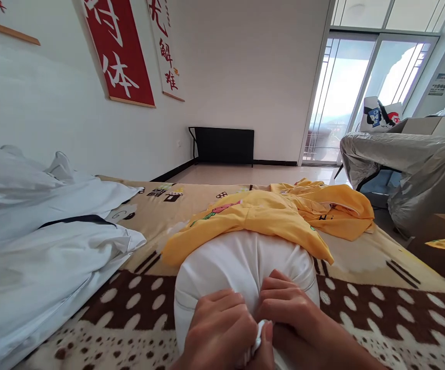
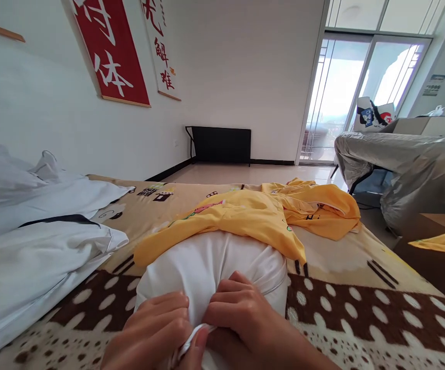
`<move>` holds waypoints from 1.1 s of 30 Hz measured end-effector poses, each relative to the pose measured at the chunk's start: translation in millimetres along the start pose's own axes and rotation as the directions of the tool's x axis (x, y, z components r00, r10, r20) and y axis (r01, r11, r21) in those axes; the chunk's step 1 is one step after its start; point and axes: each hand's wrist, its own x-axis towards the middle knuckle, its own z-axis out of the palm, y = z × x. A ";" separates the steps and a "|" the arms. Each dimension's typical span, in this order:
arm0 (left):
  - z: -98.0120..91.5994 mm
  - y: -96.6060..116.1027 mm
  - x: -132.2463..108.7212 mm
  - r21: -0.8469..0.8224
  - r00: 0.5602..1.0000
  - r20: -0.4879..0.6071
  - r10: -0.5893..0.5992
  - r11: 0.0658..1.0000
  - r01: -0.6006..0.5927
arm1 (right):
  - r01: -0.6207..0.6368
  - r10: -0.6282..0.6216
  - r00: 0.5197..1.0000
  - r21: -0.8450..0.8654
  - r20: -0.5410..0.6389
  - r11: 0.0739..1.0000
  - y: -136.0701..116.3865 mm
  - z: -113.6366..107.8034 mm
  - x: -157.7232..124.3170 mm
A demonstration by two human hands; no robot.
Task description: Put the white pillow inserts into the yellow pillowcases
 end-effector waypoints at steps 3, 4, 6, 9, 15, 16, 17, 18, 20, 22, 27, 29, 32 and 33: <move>5.5 -1.1 3.2 -0.042 1.000 -0.027 -0.005 0.999 0.004 | -0.004 0.004 1.000 0.042 0.004 0.999 4.3 3.6 0.2; 8.3 -2.3 4.5 -0.053 0.998 -0.055 0.014 0.998 -0.017 | -0.003 0.003 1.000 0.057 0.002 0.998 5.0 5.0 0.5; 14.8 -5.3 6.8 -0.053 0.987 -0.141 0.072 0.995 -0.080 | -0.006 0.007 1.000 0.084 -0.012 0.996 5.4 7.3 1.4; 23.2 -9.4 7.8 -0.021 0.966 -0.215 0.146 0.988 -0.154 | -0.006 0.012 0.999 0.112 -0.050 0.994 4.9 8.8 3.0; 25.9 -9.8 4.5 0.006 0.978 -0.155 0.143 0.990 -0.143 | 0.016 -0.006 0.997 0.131 -0.077 0.991 8.9 11.3 1.7; 24.9 -8.9 4.4 0.002 0.980 -0.145 0.137 0.990 -0.138 | 0.016 -0.005 0.997 0.135 -0.081 0.991 10.0 12.0 1.1; 23.7 -7.7 4.4 -0.009 0.982 -0.135 0.130 0.991 -0.132 | 0.017 -0.005 0.997 0.140 -0.083 0.990 11.0 12.7 0.5; 22.2 -6.2 4.5 -0.024 0.985 -0.124 0.122 0.992 -0.126 | 0.019 -0.006 0.996 0.145 -0.087 0.989 12.0 13.3 0.1; 18.5 -3.1 4.5 -0.062 0.994 -0.063 0.089 0.994 -0.093 | 0.009 0.003 0.997 0.152 -0.079 0.988 13.4 14.3 -0.4; 14.5 -1.2 4.2 -0.103 0.997 0.021 0.069 0.992 -0.067 | -0.009 0.019 0.998 0.159 -0.064 0.987 13.8 14.6 -0.3; 8.4 -5.3 4.0 -0.264 0.986 0.164 -0.010 0.963 0.054 | -0.030 0.040 0.998 0.165 -0.058 0.986 10.2 13.8 0.4; 8.3 -6.9 4.4 -0.314 0.981 0.187 -0.042 0.944 0.101 | -0.033 0.045 0.997 0.159 -0.068 0.987 8.6 14.1 1.0; 10.2 -5.5 4.7 -0.288 0.991 0.123 -0.043 0.955 0.077 | -0.034 0.048 0.995 0.156 -0.090 0.987 7.6 16.1 2.8; 11.5 -4.3 4.7 -0.262 0.995 0.094 -0.038 0.963 0.062 | -0.035 0.050 0.994 0.156 -0.094 0.987 7.5 17.0 3.5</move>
